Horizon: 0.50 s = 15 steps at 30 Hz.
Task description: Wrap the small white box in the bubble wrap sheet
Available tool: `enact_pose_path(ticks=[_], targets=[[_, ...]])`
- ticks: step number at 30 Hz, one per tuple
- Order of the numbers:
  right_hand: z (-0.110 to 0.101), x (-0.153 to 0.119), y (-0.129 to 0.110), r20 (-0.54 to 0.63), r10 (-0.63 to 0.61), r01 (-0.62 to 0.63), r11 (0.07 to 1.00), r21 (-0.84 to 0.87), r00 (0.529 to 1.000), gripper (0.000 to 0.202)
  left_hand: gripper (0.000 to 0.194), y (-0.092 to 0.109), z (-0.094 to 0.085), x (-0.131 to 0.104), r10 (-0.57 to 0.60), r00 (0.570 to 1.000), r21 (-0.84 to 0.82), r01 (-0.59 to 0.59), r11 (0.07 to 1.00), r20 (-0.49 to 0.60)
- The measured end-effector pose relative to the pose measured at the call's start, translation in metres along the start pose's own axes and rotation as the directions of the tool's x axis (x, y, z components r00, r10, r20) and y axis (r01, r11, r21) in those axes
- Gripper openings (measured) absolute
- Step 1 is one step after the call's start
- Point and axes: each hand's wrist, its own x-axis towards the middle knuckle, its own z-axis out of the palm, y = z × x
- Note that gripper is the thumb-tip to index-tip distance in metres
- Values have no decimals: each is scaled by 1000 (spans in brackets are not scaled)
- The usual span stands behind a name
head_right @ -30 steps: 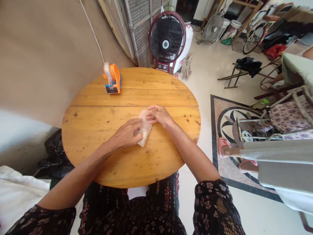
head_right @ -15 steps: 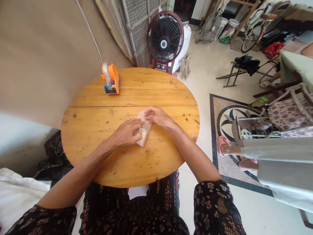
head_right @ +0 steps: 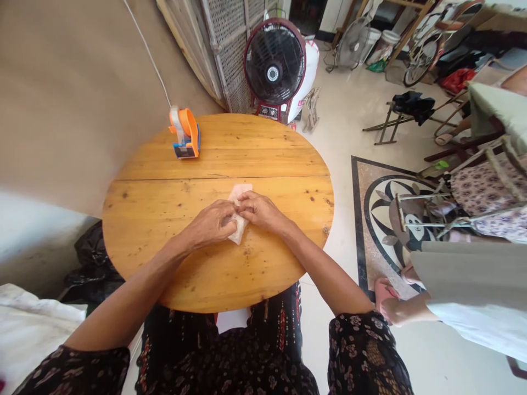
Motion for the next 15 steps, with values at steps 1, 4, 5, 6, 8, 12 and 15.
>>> enact_pose_path(ticks=[1, 4, 5, 6, 8, 12, 15], targets=[[1, -2, -2, 3, -3, 3, 1000, -30, 1000, 14, 12, 0, 1, -1, -7, 1000, -2, 7, 1000, -3], [3, -4, -6, 16, -30, 32, 995, -92, 999, 15, 11, -1, 4, -2, -28, 1000, -3, 28, 1000, -13], [3, -4, -7, 13, -43, 44, 994, -105, 999, 13, 11, -1, 5, -2, -32, 999, -7, 32, 999, -16], [4, -4, -7, 3, -50, 50, 992, -112, 999, 12, 11, -1, 6, -3, -35, 999, -17, 34, 999, -21], [4, -5, -9, -21, -50, 47, 992, -114, 999, 12, 11, -1, 7, -4, -39, 999, -43, 37, 998, -34], [2, -10, -14, -25, 23, -24, 999, -42, 999, 14, 10, 1, 6, -5, -77, 996, -67, 75, 995, -35], [-3, -17, -19, 21, 55, -56, 998, 31, 998, 19, 10, 2, 5, -5, -102, 994, -75, 100, 992, -28]])
